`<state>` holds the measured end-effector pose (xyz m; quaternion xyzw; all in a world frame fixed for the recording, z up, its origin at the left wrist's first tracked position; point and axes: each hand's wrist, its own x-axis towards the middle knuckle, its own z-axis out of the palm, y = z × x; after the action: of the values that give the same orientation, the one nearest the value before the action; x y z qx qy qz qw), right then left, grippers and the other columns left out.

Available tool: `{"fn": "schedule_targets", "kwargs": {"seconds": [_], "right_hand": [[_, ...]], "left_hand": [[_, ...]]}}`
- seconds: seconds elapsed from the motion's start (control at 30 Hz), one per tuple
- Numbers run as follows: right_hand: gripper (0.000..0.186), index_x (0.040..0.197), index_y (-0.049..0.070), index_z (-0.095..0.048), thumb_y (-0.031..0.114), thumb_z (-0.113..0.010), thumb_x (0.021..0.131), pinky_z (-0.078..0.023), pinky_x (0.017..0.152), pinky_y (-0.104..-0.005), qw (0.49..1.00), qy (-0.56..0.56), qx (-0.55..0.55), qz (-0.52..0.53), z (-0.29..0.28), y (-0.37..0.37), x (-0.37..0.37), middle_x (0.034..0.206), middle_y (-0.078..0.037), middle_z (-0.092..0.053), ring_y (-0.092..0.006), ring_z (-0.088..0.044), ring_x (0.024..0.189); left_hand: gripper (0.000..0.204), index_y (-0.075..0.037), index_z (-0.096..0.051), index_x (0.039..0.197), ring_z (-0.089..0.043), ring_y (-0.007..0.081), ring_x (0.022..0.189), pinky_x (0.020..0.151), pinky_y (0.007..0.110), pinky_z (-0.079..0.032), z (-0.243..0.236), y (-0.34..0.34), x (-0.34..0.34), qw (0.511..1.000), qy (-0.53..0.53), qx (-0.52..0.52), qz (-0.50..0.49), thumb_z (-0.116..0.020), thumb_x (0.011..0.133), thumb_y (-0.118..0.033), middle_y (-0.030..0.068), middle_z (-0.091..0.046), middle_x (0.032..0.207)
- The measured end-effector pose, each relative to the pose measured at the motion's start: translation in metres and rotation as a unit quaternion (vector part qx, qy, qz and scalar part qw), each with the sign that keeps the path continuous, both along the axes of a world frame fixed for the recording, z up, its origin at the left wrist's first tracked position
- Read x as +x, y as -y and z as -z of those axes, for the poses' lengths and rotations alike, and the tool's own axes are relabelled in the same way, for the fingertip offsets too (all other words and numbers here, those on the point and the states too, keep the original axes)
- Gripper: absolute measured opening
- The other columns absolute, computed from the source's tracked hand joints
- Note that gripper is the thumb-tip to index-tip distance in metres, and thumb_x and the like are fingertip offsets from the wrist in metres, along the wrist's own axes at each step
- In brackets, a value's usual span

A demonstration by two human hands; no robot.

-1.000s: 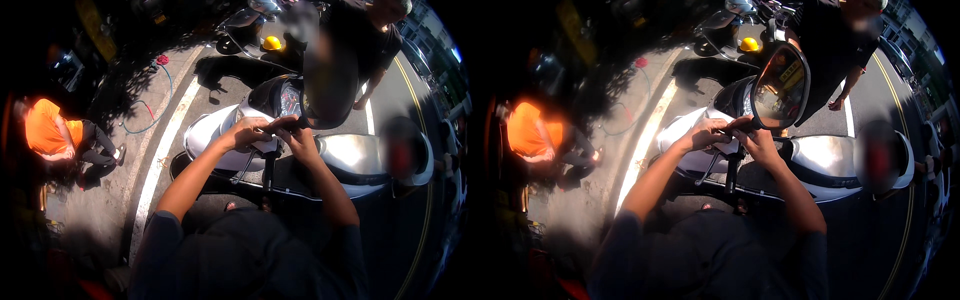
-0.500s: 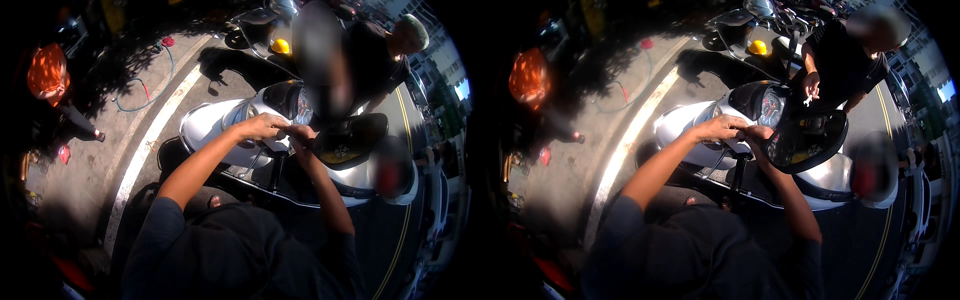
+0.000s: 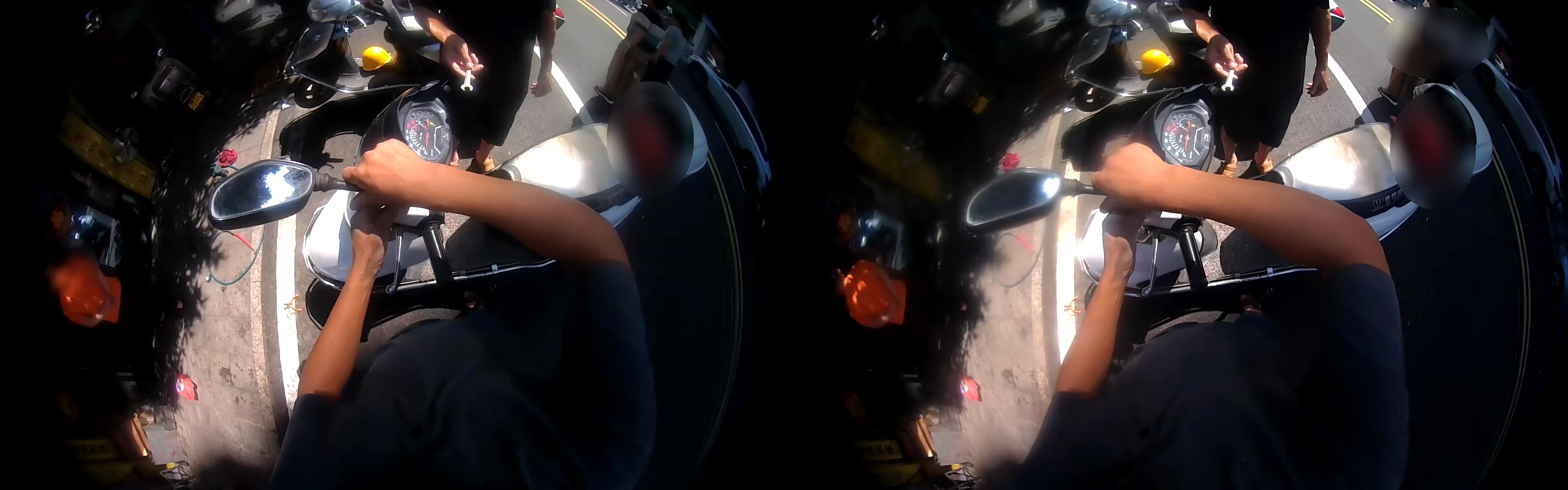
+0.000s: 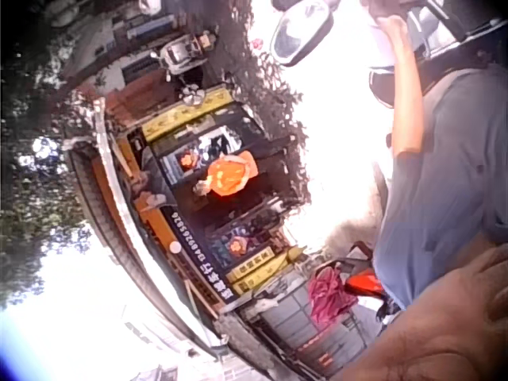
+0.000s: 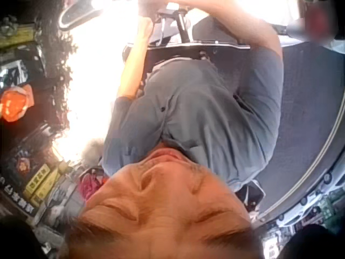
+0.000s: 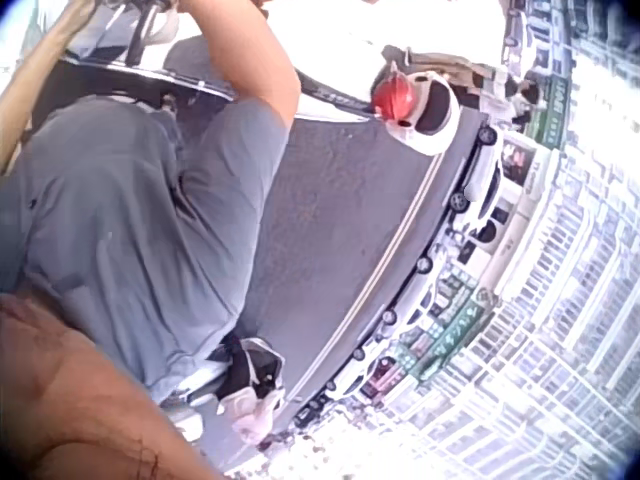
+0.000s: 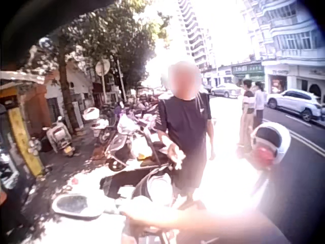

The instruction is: The person moves a silver scooter into position and uses a wrench to tighten the handlebar and mirror assembly. They adjust the right-side mirror and work on the handlebar controls while another person stands nearby.

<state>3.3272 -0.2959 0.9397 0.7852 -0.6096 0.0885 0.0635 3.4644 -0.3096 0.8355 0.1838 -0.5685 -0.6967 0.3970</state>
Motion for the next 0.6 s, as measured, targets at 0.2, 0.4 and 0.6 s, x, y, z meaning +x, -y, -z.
{"fn": "schedule_targets", "kwargs": {"seconds": [0.2,0.4,0.6], "right_hand": [[0.047,0.095,0.004,-0.072,0.051,-0.069,0.085,-0.057,0.064,-0.0417,0.997,0.062,-0.019,0.034,0.014,0.01,-0.017,0.076,-0.015,-0.071,-0.0319,-0.072,0.072],[0.044,0.102,0.0,-0.067,0.043,-0.067,0.091,-0.054,0.072,-0.0419,0.937,0.348,-0.02,-0.012,0.033,0.015,-0.053,0.082,-0.02,-0.07,-0.0351,-0.071,0.078],[0.046,0.107,-0.005,-0.064,0.036,-0.072,0.089,-0.053,0.075,-0.044,0.848,0.52,-0.091,-0.035,0.048,-0.011,-0.068,0.089,-0.024,-0.07,-0.0373,-0.071,0.085]], "left_hand": [[0.031,0.004,-0.057,0.123,-0.063,0.0184,0.101,0.092,0.033,-0.05,0.015,0.012,-0.027,0.994,0.075,0.001,-0.076,-0.065,0.096,-0.009,0.01,-0.064,0.114],[0.028,0.004,-0.057,0.115,-0.067,0.0224,0.092,0.086,0.035,-0.054,-0.047,0.019,-0.02,0.964,0.217,-0.106,0.109,-0.059,0.095,-0.017,0.0126,-0.067,0.099],[0.038,0.005,-0.054,0.129,-0.066,0.0222,0.104,0.097,0.036,-0.051,-0.085,0.019,-0.032,0.916,0.34,-0.136,0.167,-0.062,0.096,-0.013,0.012,-0.065,0.117]]}}
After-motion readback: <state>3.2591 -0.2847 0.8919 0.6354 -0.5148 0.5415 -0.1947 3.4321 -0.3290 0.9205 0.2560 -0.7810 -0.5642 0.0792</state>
